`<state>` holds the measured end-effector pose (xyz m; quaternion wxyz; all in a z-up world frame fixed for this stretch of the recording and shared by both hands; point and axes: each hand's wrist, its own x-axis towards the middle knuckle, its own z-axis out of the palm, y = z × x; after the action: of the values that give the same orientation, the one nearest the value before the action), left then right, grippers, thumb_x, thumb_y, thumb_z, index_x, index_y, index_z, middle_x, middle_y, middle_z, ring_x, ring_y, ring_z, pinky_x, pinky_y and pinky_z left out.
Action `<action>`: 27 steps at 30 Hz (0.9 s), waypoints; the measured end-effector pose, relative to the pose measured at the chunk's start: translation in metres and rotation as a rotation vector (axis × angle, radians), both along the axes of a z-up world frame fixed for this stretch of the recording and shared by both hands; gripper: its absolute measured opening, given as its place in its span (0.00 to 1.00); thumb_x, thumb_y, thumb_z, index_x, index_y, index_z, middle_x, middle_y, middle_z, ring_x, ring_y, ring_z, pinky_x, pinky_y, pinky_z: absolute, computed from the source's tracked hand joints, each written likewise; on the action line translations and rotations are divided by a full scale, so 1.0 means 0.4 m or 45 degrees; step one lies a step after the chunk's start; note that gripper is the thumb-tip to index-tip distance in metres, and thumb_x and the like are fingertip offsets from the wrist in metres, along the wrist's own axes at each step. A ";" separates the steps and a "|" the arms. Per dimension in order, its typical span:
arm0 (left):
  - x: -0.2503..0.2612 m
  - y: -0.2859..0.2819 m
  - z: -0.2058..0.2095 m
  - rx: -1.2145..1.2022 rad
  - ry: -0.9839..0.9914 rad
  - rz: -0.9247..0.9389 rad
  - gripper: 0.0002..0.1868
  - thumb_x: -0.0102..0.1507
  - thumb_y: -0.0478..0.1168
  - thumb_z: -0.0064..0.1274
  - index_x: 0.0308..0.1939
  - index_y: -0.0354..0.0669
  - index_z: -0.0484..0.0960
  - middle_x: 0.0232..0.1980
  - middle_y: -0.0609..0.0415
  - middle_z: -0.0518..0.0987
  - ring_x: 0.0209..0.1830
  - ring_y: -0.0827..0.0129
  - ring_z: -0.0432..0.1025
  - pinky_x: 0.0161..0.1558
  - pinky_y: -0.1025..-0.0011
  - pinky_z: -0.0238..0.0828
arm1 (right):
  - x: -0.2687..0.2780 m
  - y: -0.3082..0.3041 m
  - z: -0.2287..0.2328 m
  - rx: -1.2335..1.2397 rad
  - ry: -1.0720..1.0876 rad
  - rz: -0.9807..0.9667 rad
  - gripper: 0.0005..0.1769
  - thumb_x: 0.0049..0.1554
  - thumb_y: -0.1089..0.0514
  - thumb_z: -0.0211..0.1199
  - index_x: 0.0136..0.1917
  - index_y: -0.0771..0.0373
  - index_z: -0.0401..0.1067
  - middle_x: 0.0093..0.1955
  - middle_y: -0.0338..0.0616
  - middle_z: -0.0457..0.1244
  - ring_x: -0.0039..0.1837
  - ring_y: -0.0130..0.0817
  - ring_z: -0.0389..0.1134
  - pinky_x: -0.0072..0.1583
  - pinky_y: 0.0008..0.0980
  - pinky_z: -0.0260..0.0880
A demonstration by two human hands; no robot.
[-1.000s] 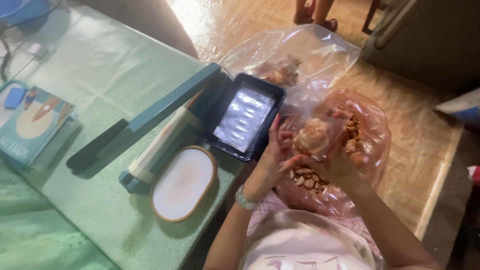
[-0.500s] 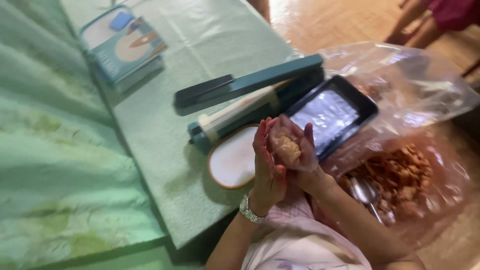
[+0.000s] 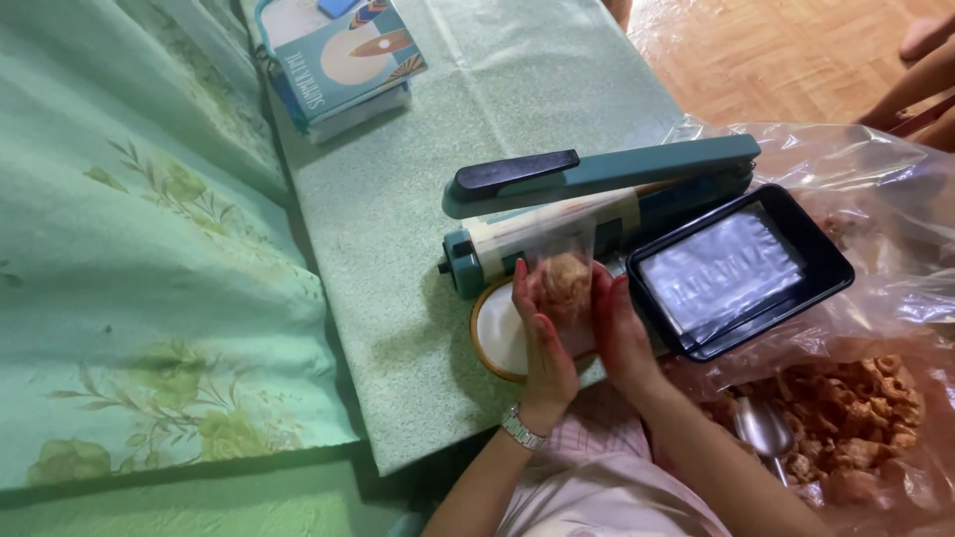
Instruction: Scooping fried food into small plastic bags and sealing them with a heat sealer
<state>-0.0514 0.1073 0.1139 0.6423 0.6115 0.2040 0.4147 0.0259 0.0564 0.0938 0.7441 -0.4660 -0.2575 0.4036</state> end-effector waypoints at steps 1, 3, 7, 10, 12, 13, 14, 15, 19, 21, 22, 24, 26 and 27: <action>0.009 -0.009 0.006 -0.031 -0.021 0.016 0.46 0.66 0.69 0.16 0.75 0.38 0.36 0.71 0.35 0.54 0.73 0.49 0.48 0.71 0.55 0.40 | -0.026 0.000 -0.011 -0.001 0.097 -0.200 0.34 0.62 0.40 0.39 0.70 0.67 0.57 0.69 0.52 0.57 0.67 0.35 0.57 0.70 0.32 0.52; 0.016 -0.018 0.008 -0.061 -0.040 0.034 0.47 0.65 0.69 0.17 0.75 0.37 0.37 0.72 0.34 0.53 0.73 0.49 0.48 0.71 0.56 0.39 | -0.057 0.001 -0.028 -0.003 0.197 -0.397 0.24 0.66 0.49 0.40 0.67 0.65 0.63 0.66 0.53 0.61 0.63 0.30 0.62 0.69 0.30 0.56; 0.015 0.002 0.015 0.143 -0.118 0.121 0.39 0.69 0.61 0.20 0.74 0.34 0.43 0.73 0.34 0.52 0.74 0.47 0.47 0.71 0.54 0.38 | -0.053 0.026 -0.019 0.023 -0.285 -0.481 0.26 0.66 0.49 0.39 0.66 0.72 0.59 0.68 0.63 0.57 0.70 0.45 0.57 0.72 0.46 0.51; 0.008 0.037 0.032 0.323 -0.131 0.173 0.37 0.70 0.60 0.23 0.71 0.33 0.51 0.73 0.36 0.54 0.75 0.47 0.48 0.71 0.54 0.40 | -0.042 0.056 0.022 0.200 -0.406 -0.464 0.25 0.66 0.50 0.41 0.63 0.75 0.61 0.66 0.64 0.57 0.69 0.49 0.58 0.70 0.45 0.55; 0.007 0.055 0.034 0.431 -0.122 0.191 0.36 0.70 0.59 0.25 0.70 0.32 0.55 0.72 0.36 0.55 0.74 0.44 0.49 0.71 0.52 0.42 | -0.030 0.064 0.054 0.304 -0.477 -0.458 0.25 0.65 0.51 0.42 0.62 0.76 0.62 0.65 0.65 0.58 0.69 0.51 0.59 0.69 0.45 0.57; 0.009 0.061 0.030 0.505 -0.105 0.249 0.31 0.70 0.54 0.27 0.68 0.34 0.59 0.72 0.38 0.56 0.75 0.44 0.49 0.71 0.51 0.43 | -0.022 0.063 0.070 0.290 -0.627 -0.449 0.27 0.65 0.50 0.41 0.61 0.78 0.63 0.64 0.66 0.58 0.67 0.53 0.60 0.67 0.45 0.58; 0.011 0.067 0.026 0.577 -0.088 0.305 0.26 0.71 0.48 0.30 0.67 0.36 0.63 0.72 0.40 0.57 0.75 0.44 0.49 0.71 0.51 0.44 | -0.014 0.060 0.086 0.272 -0.778 -0.441 0.29 0.64 0.48 0.41 0.60 0.79 0.64 0.62 0.67 0.58 0.65 0.54 0.61 0.65 0.45 0.60; 0.014 0.074 0.029 0.577 -0.088 0.307 0.26 0.71 0.48 0.30 0.67 0.36 0.63 0.72 0.40 0.57 0.75 0.44 0.49 0.71 0.51 0.44 | -0.014 0.063 0.090 0.273 -0.779 -0.439 0.29 0.64 0.48 0.41 0.60 0.79 0.64 0.62 0.67 0.58 0.65 0.54 0.61 0.65 0.45 0.60; 0.026 0.093 0.046 0.773 -0.108 0.500 0.16 0.67 0.40 0.42 0.56 0.39 0.76 0.55 0.47 0.67 0.56 0.51 0.64 0.59 0.58 0.60 | 0.004 0.071 0.104 0.324 -0.892 -0.475 0.19 0.58 0.63 0.55 0.58 0.80 0.65 0.50 0.59 0.60 0.52 0.46 0.64 0.57 0.41 0.63; 0.025 0.098 0.054 0.769 -0.133 0.555 0.11 0.63 0.36 0.50 0.48 0.39 0.81 0.44 0.51 0.72 0.43 0.55 0.69 0.50 0.63 0.67 | 0.027 0.064 0.108 0.329 -0.891 -0.446 0.18 0.54 0.70 0.60 0.57 0.81 0.67 0.45 0.56 0.61 0.48 0.44 0.65 0.55 0.40 0.65; 0.021 0.101 0.056 0.720 -0.152 0.544 0.09 0.61 0.34 0.54 0.45 0.38 0.82 0.40 0.52 0.74 0.38 0.58 0.71 0.46 0.65 0.69 | 0.041 0.056 0.109 0.290 -0.960 -0.438 0.15 0.51 0.71 0.63 0.53 0.78 0.70 0.44 0.54 0.61 0.48 0.44 0.64 0.54 0.38 0.65; 0.008 0.104 0.079 0.670 -0.170 0.532 0.07 0.59 0.33 0.57 0.41 0.37 0.84 0.35 0.53 0.76 0.34 0.61 0.72 0.42 0.67 0.71 | 0.063 0.040 0.126 0.248 -1.028 -0.429 0.12 0.49 0.72 0.65 0.49 0.76 0.74 0.43 0.53 0.61 0.48 0.43 0.63 0.53 0.37 0.65; -0.009 0.105 0.120 0.632 -0.092 0.473 0.06 0.58 0.36 0.58 0.39 0.42 0.84 0.37 0.54 0.79 0.36 0.61 0.74 0.41 0.66 0.72 | 0.078 0.025 0.156 0.161 -1.158 -0.434 0.09 0.49 0.66 0.67 0.45 0.70 0.77 0.44 0.51 0.62 0.52 0.41 0.60 0.56 0.35 0.62; -0.016 0.104 0.139 0.631 -0.089 0.471 0.06 0.58 0.36 0.58 0.39 0.42 0.84 0.37 0.54 0.79 0.36 0.61 0.74 0.41 0.66 0.72 | 0.071 0.023 0.180 0.159 -1.156 -0.435 0.09 0.49 0.66 0.67 0.45 0.70 0.77 0.44 0.51 0.62 0.52 0.41 0.60 0.56 0.35 0.62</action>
<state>-0.0576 0.1490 0.1693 0.3939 0.6873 0.1823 0.5825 0.0544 0.0656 0.1659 0.6387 -0.5850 -0.4996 0.0156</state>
